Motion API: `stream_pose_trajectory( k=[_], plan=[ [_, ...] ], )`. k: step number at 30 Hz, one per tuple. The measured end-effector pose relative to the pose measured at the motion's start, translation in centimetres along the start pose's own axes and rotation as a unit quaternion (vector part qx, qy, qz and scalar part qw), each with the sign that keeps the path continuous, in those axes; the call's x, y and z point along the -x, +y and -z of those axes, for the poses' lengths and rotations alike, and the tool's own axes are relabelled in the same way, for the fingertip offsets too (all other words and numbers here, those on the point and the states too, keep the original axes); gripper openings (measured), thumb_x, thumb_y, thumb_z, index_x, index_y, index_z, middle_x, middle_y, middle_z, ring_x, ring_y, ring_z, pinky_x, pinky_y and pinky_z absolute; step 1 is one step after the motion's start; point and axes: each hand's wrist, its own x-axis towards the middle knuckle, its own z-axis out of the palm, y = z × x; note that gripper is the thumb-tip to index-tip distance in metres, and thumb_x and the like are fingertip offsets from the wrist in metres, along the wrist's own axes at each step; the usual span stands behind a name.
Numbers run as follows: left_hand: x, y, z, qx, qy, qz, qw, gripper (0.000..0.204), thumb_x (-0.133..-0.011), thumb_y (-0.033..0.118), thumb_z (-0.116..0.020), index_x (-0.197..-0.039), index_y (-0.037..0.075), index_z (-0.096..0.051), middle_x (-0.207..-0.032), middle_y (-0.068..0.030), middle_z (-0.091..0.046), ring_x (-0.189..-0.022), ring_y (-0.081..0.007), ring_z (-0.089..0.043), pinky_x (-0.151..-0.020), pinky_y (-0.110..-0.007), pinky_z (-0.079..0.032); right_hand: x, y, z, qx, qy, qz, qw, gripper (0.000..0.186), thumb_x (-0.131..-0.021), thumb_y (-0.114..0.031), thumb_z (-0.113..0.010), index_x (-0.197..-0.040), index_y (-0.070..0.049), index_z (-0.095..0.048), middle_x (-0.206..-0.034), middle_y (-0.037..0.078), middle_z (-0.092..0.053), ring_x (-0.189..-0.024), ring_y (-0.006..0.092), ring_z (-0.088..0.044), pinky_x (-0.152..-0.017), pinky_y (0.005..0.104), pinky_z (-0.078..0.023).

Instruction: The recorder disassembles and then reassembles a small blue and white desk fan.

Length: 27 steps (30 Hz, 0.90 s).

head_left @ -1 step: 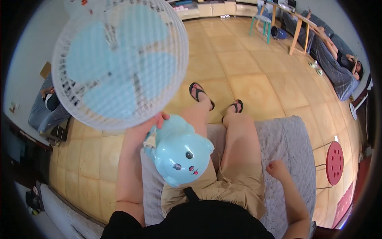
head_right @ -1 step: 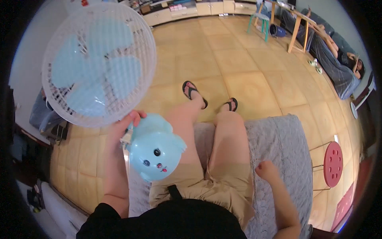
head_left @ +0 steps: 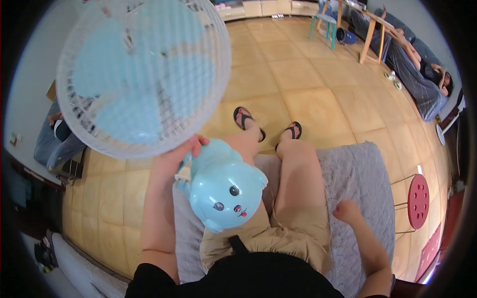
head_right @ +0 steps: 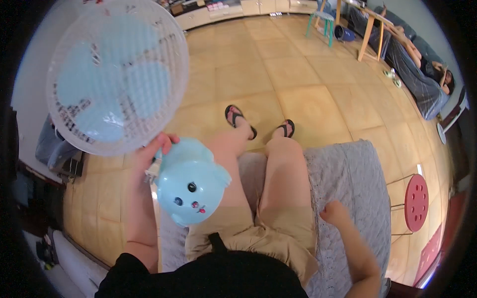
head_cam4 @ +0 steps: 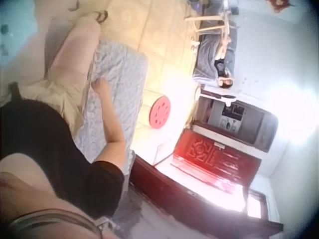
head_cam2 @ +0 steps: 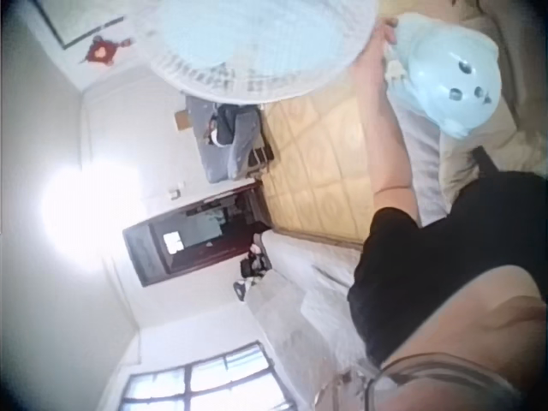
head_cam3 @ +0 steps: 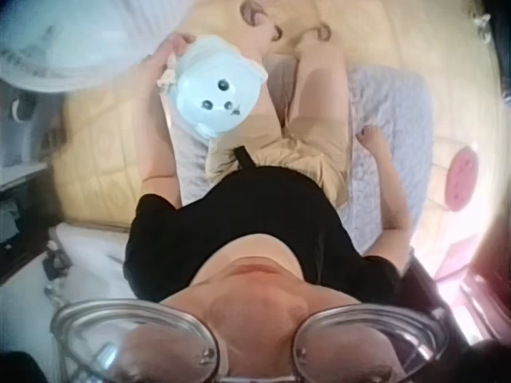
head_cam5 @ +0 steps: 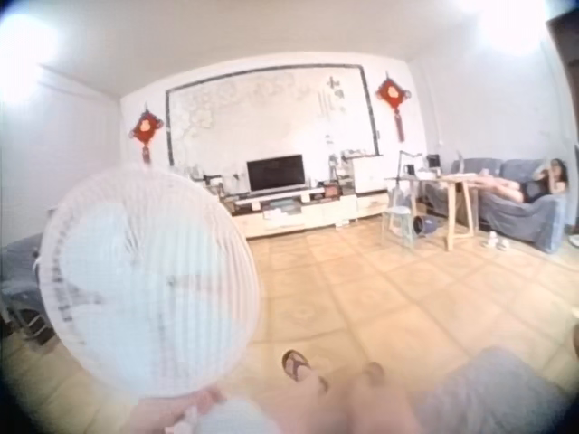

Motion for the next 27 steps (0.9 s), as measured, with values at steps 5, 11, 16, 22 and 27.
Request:
stream_pose_trajectory(
  k=[5, 11, 16, 22, 27],
  plan=[
    [-17.0, -5.0, -2.3, 0.089, 0.056, 0.020, 0.994, 0.012, -0.094, 0.013, -0.062, -0.088, 0.003, -0.062, -0.067, -0.0047, -0.057, -0.081, -0.0212, -0.065, -0.082, -0.035, -0.051, -5.9, 2.1, -4.0, 0.274, -0.354, 0.082, 0.891, 0.041, -0.085, -0.048, -0.053, -0.092, -0.014, -0.074, -0.096, 0.011, -0.072, -0.089, 0.0318, -0.067, -0.074, 0.0499, -0.052],
    [-47.2, -24.0, -7.9, 0.118, 0.007, 0.001, 0.993, 0.010, -0.093, 0.013, -0.063, -0.092, 0.003, -0.061, -0.070, -0.0047, -0.058, -0.082, -0.0195, -0.063, -0.081, -0.034, -0.050, -3.8, 13.9, -15.8, 0.109, -0.603, 0.118, 0.782, 0.052, -0.089, -0.050, -0.047, -0.121, -0.015, -0.067, -0.123, 0.007, -0.066, -0.120, 0.0257, -0.058, -0.097, 0.0451, -0.046],
    [-60.3, -33.7, -11.3, -0.027, 0.017, 0.039, 0.999, 0.019, -0.088, 0.018, -0.066, -0.076, 0.004, -0.060, -0.078, -0.0049, -0.063, -0.088, -0.0179, -0.063, -0.083, -0.032, -0.047, -12.3, 2.4, -6.7, 0.055, -0.439, 0.113, 0.890, 0.040, -0.089, -0.034, -0.051, -0.115, -0.009, -0.068, -0.109, 0.011, -0.069, -0.099, 0.0282, -0.065, -0.085, 0.0473, -0.052],
    [-53.2, -30.4, -7.9, -0.140, -0.097, 0.268, 0.948, 0.020, -0.087, 0.021, -0.062, -0.072, 0.008, -0.063, -0.079, -0.0042, -0.063, -0.083, -0.0145, -0.059, -0.076, -0.031, -0.046, -11.6, 2.8, -2.7, -0.221, -0.494, -0.264, 0.798, 0.036, -0.088, -0.032, -0.051, -0.109, -0.008, -0.070, -0.098, 0.011, -0.070, -0.085, 0.0269, -0.065, -0.076, 0.0459, -0.054],
    [-45.9, -8.6, 9.1, -0.202, -0.041, 0.475, 0.856, 0.015, -0.087, 0.016, -0.061, -0.079, 0.006, -0.066, -0.075, -0.0034, -0.063, -0.074, -0.0143, -0.059, -0.067, -0.033, -0.047, -16.3, 0.8, 4.6, -0.398, -0.395, -0.491, 0.666, 0.033, -0.088, -0.030, -0.052, -0.104, -0.007, -0.071, -0.090, 0.012, -0.070, -0.073, 0.0258, -0.065, -0.069, 0.0446, -0.055]
  ],
)
